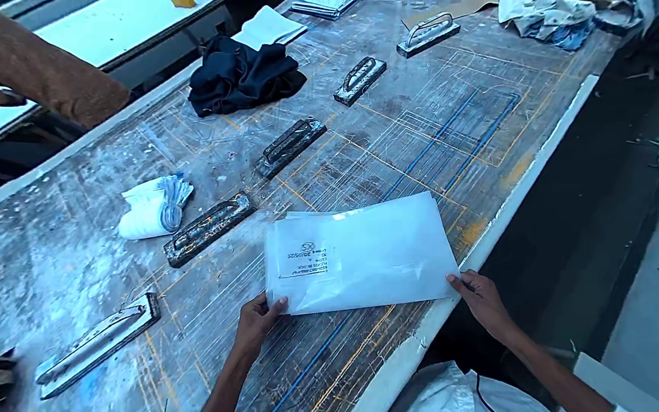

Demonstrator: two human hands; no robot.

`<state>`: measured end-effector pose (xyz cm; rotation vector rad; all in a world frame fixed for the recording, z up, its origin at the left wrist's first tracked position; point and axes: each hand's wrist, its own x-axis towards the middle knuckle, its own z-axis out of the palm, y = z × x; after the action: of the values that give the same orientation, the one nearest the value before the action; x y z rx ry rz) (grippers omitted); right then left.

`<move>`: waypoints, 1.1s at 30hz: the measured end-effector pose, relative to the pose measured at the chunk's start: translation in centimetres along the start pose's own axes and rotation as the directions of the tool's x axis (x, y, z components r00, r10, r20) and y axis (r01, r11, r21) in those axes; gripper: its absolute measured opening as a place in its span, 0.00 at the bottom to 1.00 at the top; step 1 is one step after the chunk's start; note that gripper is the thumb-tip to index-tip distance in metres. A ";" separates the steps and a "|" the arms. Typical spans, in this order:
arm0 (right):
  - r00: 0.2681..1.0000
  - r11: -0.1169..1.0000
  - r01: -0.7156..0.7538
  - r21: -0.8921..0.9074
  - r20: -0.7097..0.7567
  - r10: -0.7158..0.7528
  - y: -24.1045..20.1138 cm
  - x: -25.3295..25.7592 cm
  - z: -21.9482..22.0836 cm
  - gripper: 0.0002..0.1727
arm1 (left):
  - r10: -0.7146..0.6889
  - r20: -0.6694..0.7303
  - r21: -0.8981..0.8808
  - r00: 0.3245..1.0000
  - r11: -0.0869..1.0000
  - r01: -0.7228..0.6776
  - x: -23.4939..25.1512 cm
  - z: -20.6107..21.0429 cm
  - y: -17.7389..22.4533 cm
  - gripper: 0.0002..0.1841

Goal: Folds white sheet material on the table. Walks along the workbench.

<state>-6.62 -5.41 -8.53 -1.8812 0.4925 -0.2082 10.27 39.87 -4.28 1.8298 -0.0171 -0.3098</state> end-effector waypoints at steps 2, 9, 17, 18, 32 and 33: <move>1.000 1.000 0.018 0.021 -0.024 -0.017 0.3 -0.2 0.2 0.21 | -0.008 -0.081 0.030 0.997 0.999 0.011 0.3 1.0 0.2 0.07; 0.985 1.000 0.012 -0.024 -0.173 -0.016 -0.3 -1.2 1.4 0.22 | 0.043 -0.183 0.148 0.982 0.989 -0.016 0.7 3.2 0.3 0.11; 0.963 0.939 -0.061 -0.338 -0.267 -0.033 -2.0 -0.6 2.8 0.30 | 0.010 -0.259 0.174 0.966 0.984 0.036 0.8 4.4 0.2 0.19; 0.953 0.923 -0.045 -0.381 -0.293 -0.074 -1.8 -0.5 3.0 0.31 | 0.049 -0.277 0.192 0.960 0.981 0.005 1.0 4.6 0.0 0.14; 0.887 0.834 0.025 -0.551 -0.371 -0.273 -1.2 0.0 3.3 0.33 | 0.306 -0.412 0.441 0.858 0.891 -0.106 0.9 5.8 0.2 0.18; 0.887 0.829 0.026 -0.559 -0.370 -0.277 -1.1 0.0 3.2 0.33 | 0.326 -0.372 0.468 0.869 0.874 -0.128 0.9 5.7 0.6 0.21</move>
<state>-5.12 -2.36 -8.63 -2.4505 0.7625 -0.6760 10.01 34.10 -5.28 2.2772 0.0098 0.3185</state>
